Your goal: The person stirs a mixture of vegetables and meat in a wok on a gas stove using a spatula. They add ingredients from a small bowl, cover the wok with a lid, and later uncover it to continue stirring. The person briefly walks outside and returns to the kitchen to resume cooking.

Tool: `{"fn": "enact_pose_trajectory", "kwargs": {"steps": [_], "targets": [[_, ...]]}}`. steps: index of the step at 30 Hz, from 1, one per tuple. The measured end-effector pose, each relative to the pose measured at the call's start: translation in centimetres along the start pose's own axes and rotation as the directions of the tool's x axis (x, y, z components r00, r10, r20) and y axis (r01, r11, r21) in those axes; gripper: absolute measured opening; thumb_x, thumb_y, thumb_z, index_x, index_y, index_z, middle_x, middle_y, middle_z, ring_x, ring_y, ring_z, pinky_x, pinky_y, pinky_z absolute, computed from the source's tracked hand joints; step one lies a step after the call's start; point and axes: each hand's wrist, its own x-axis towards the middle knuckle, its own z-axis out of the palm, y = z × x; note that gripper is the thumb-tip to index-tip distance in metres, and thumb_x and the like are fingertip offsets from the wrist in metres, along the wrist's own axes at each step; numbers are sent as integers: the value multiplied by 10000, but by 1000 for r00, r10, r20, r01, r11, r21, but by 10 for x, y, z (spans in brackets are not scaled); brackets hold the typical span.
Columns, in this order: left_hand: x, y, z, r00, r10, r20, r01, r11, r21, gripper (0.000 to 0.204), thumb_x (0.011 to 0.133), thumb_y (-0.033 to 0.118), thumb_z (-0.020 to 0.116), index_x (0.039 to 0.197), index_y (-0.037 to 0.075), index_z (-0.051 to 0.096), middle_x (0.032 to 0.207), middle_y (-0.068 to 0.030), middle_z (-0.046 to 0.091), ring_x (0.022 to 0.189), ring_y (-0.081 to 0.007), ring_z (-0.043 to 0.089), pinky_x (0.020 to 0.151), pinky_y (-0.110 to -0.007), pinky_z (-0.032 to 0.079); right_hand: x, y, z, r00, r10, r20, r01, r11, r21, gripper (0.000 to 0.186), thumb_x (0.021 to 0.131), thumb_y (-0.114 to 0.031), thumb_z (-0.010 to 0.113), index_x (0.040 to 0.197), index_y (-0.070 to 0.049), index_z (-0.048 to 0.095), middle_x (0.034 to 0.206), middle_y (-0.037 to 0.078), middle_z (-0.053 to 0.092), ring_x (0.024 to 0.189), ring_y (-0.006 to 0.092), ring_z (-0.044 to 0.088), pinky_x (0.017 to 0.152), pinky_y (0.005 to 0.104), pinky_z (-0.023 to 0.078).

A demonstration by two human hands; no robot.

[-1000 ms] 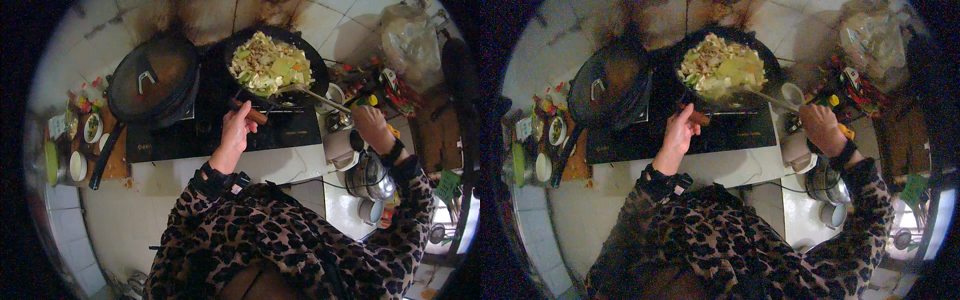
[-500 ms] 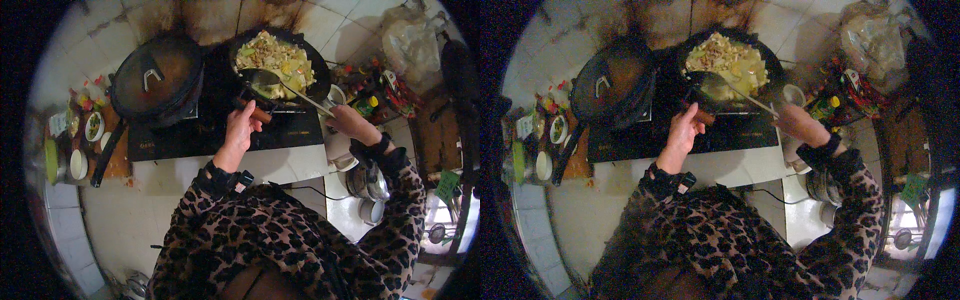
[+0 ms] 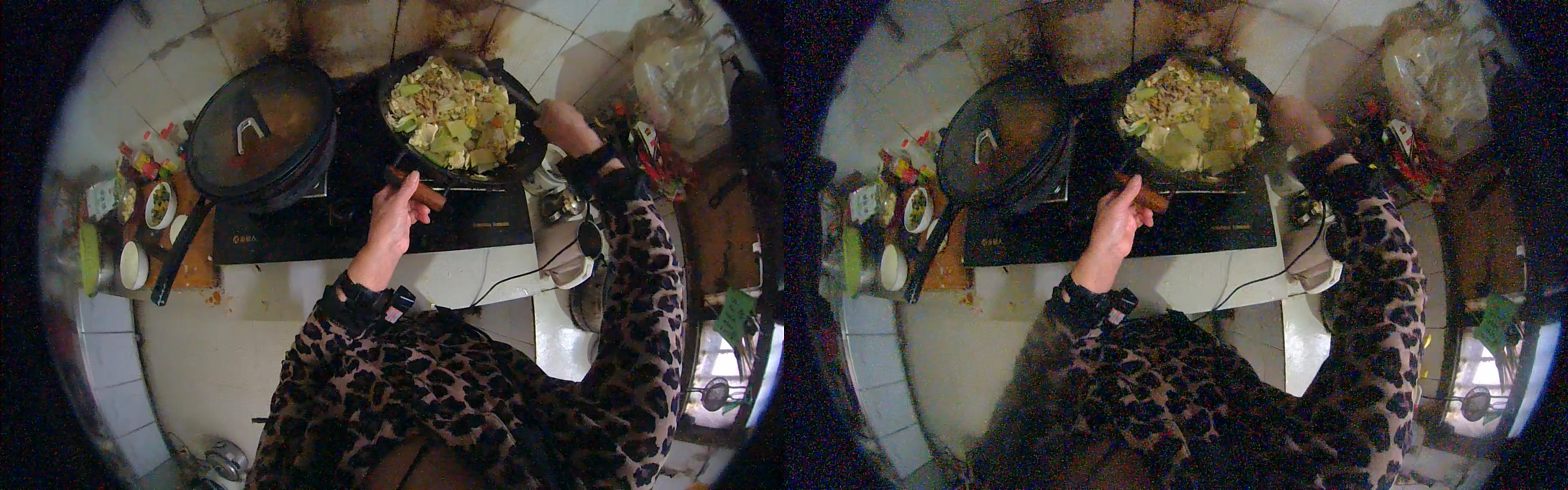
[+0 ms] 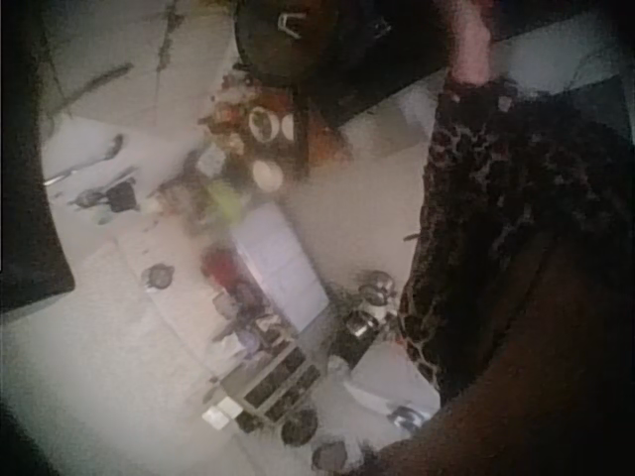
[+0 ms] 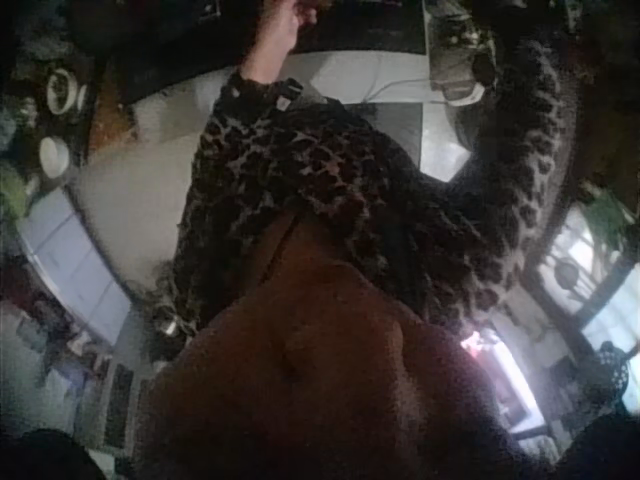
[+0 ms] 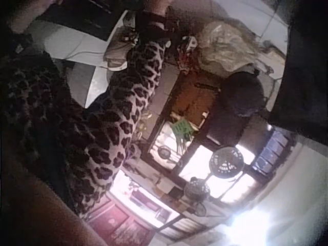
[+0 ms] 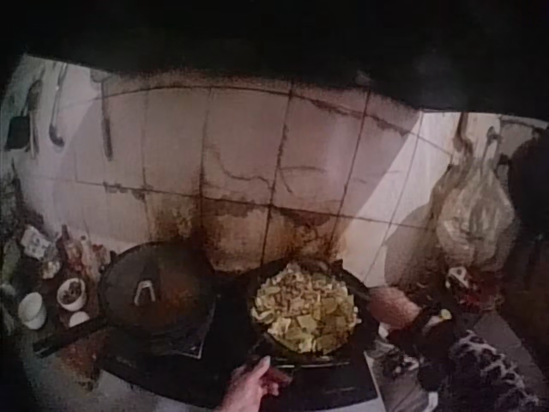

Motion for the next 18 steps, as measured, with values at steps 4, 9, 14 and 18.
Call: {"fn": "enact_pose_trajectory", "kwargs": {"steps": [4, 9, 14, 18], "targets": [[0, 0, 0, 1000, 11, 7, -11, 1000, -1, 284, 797, 299, 625, 812, 46, 497, 661, -50, 555, 463, -125, 506, 413, -259, 422, -28, -8, 14, 992, -55, 116, 61, 997, -51, 182, 815, -127, 442, 859, -42, 597, 787, 165, 602, 620, 325, 592, 526, 397, 489], [-1, 1, 0, 1000, 2, -9, -2, 1000, 15, 218, 807, 281, 612, 789, 70, 558, 695, -44, 586, 495, -153, 519, 424, -287, 413, -62, 5, -21, 774, -485, -407, 378, 870, -317, 174, 784, -130, 485, 908, -31, 555, 802, 142, 599, 752, 327, 585, 652, 408, 484], [-2, 1, -3, 1000, -1, -1, 1, 1000, 19, 210, 808, 279, 610, 796, 75, 560, 701, -47, 590, 506, -145, 529, 429, -282, 427, -86, 1, -76, 943, 176, 281, -200, 978, 60, 179, 737, -196, 609, 826, -45, 571, 832, 159, 569, 839, 278, 546, 672, 381, 443], [-2, 0, -4, 1000, 0, 16, -1, 1000, 23, 215, 814, 282, 602, 801, 70, 563, 700, -53, 596, 508, -145, 538, 429, -275, 433, -102, -30, -67, 998, -47, 49, 37, 980, 197, 165, 742, -188, 602, 797, -42, 550, 778, 184, 560, 796, 309, 550, 644, 401, 439]]}}
